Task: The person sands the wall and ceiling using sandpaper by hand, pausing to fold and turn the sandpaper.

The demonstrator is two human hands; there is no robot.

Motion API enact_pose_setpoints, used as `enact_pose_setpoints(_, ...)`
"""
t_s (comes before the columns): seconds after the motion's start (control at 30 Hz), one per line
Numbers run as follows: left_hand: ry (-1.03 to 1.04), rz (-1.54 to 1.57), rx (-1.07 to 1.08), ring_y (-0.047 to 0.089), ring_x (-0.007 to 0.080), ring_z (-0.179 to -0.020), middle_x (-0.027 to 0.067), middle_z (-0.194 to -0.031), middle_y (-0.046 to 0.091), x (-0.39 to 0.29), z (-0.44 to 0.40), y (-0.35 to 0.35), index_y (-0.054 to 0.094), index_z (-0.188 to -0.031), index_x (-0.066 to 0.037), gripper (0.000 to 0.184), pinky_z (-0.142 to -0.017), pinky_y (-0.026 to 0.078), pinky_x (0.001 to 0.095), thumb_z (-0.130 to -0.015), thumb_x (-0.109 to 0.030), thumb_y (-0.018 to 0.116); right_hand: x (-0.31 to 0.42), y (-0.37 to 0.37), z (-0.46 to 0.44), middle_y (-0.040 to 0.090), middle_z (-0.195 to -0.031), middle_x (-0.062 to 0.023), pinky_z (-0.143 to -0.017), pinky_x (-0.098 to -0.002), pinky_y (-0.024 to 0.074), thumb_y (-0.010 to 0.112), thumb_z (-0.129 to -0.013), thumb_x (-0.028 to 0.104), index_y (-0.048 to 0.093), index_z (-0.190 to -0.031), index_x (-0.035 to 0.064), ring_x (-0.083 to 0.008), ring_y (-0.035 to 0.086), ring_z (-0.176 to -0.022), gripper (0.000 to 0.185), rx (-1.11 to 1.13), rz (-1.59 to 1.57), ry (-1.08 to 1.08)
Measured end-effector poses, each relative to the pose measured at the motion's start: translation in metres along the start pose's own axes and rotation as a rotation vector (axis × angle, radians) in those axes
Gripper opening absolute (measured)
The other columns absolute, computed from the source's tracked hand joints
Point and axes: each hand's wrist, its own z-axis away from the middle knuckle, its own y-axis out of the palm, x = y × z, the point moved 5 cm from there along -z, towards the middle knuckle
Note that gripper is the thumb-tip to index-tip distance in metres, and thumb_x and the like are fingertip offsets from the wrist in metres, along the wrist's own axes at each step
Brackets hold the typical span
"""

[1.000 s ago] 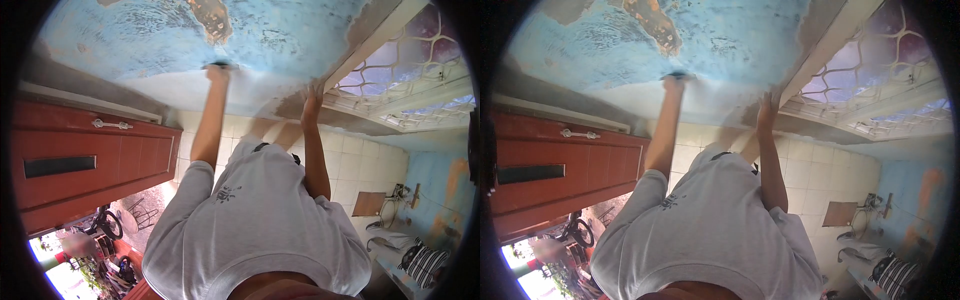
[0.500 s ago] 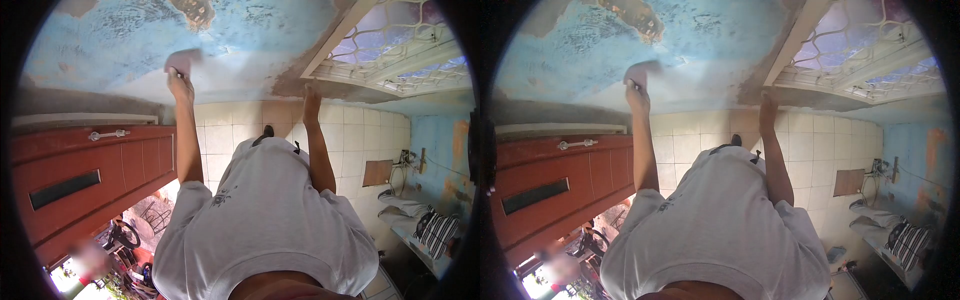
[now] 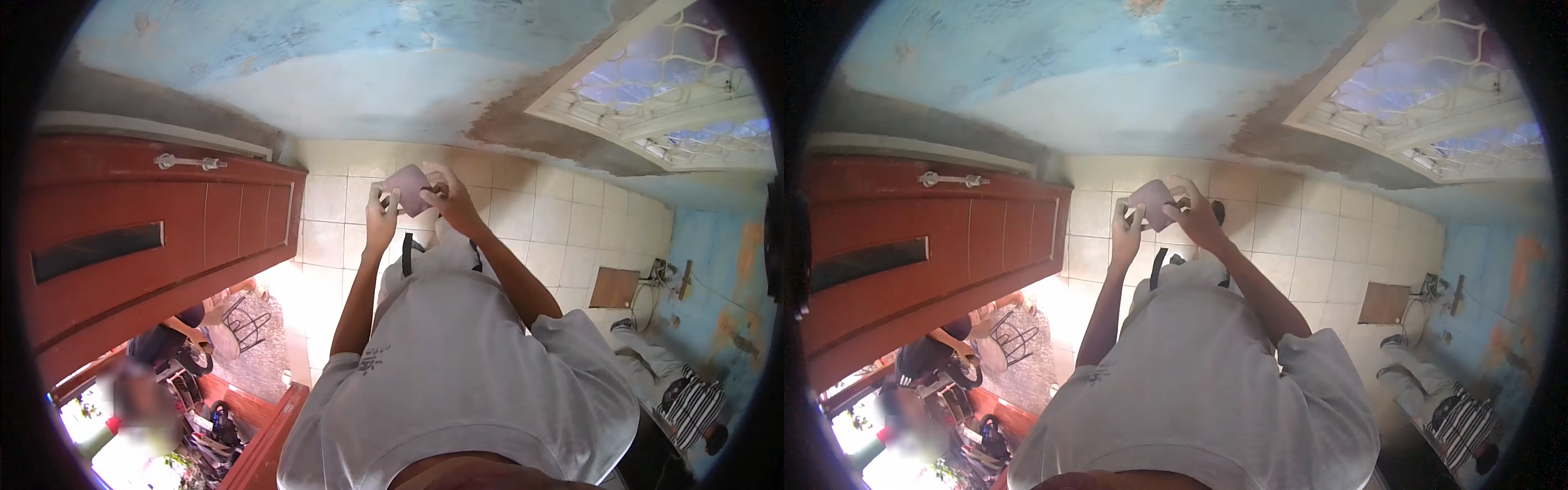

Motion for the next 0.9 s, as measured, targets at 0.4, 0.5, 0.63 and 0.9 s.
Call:
enact_pose_setpoints(0.4, -0.238, 0.458, -0.106, 0.065, 0.0192, -0.103, 0.009, -0.119, 0.064, 0.037, 0.058, -0.044, 0.042, -0.129, -0.009, 0.031, -0.078, 0.061, 0.037, -0.105, -0.02, 0.061, 0.016, 0.098, 0.03, 0.062, -0.13, -0.0096, -0.101, -0.0297, 0.0463, 0.072, -0.096, 0.019, 0.045, -0.152, -0.0026, -0.0148, 0.057, -0.117, 0.066, -0.044, -0.078, 0.047)
enact_pose_setpoints(0.5, -0.202, 0.38, -0.059, 0.066, 0.021, -0.105, 0.0106, -0.122, 0.063, 0.032, 0.036, -0.06, 0.041, -0.132, -0.011, 0.036, -0.086, 0.059, 0.0396, -0.104, -0.021, 0.063, -0.012, 0.1, 0.006, 0.068, -0.121, -0.0126, -0.087, -0.0315, 0.0552, 0.073, -0.094, 0.022, 0.044, -0.152, -0.0024, -0.0166, 0.064, -0.105, 0.07, -0.061, -0.166, 0.095)
enact_pose_setpoints(0.63, -0.161, 0.231, 0.064, 0.067, 0.0203, -0.106, 0.013, -0.119, 0.067, 0.027, -0.006, -0.095, 0.041, -0.131, -0.005, 0.037, -0.089, 0.06, 0.0366, -0.104, -0.016, 0.063, -0.005, 0.113, -0.033, 0.074, -0.107, -0.0132, -0.085, -0.0315, 0.0541, 0.065, -0.097, 0.019, 0.045, -0.152, -0.0021, -0.0154, 0.065, -0.097, 0.062, -0.008, -0.058, 0.008)
enact_pose_setpoints(0.9, -0.302, 0.044, 0.298, 0.069, 0.0244, -0.114, 0.0163, -0.124, 0.068, -0.016, -0.082, -0.139, 0.044, -0.142, -0.003, 0.043, -0.091, 0.062, 0.0391, -0.105, -0.018, 0.061, 0.036, 0.144, -0.116, 0.07, -0.12, -0.0197, -0.09, -0.0353, 0.0534, 0.049, -0.101, 0.006, 0.045, -0.154, 0.0079, -0.0238, 0.069, -0.101, 0.054, 0.31, 0.14, -0.169)
